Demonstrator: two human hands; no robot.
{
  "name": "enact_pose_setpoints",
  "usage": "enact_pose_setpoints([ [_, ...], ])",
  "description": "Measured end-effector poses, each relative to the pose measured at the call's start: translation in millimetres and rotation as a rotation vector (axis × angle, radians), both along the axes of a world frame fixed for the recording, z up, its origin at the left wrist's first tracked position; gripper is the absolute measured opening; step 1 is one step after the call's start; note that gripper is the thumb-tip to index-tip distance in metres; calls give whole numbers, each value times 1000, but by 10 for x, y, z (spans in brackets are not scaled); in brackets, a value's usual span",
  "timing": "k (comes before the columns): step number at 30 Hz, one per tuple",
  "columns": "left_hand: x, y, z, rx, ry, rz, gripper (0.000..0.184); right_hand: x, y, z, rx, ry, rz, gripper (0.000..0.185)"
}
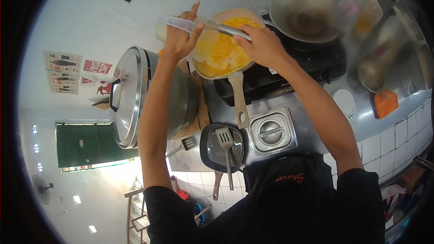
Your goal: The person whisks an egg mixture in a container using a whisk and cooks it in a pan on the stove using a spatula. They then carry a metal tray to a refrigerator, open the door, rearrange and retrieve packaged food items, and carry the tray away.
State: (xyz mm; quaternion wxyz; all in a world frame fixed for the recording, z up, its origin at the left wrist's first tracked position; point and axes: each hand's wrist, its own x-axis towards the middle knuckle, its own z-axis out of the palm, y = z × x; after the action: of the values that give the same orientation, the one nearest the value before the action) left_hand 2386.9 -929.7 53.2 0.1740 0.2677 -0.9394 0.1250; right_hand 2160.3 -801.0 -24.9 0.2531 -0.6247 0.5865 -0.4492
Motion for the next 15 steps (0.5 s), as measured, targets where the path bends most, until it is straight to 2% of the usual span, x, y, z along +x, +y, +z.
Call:
enact_pose_setpoints([
  [3,-32,-14,51,-52,-47,-21,61,-17,60,-183,28,82,222,35],
  [6,-56,1,49,-28,-39,-1,60,-49,139,-96,13,-116,120,38],
  [7,-51,13,58,2,-22,11,60,17,111,-143,-16,-141,-25,36],
  [10,-123,56,93,-52,-68,-42,60,134,178,-195,-81,-13,225,34],
  [11,-124,37,82,-34,-50,-36,59,147,219,-85,-71,-88,269,32],
  [14,-86,-43,86,28,-19,8,58,356,337,-173,-106,-13,181,31],
  [15,-81,-67,121,47,-11,34,58,370,410,-207,-50,295,155,32],
])
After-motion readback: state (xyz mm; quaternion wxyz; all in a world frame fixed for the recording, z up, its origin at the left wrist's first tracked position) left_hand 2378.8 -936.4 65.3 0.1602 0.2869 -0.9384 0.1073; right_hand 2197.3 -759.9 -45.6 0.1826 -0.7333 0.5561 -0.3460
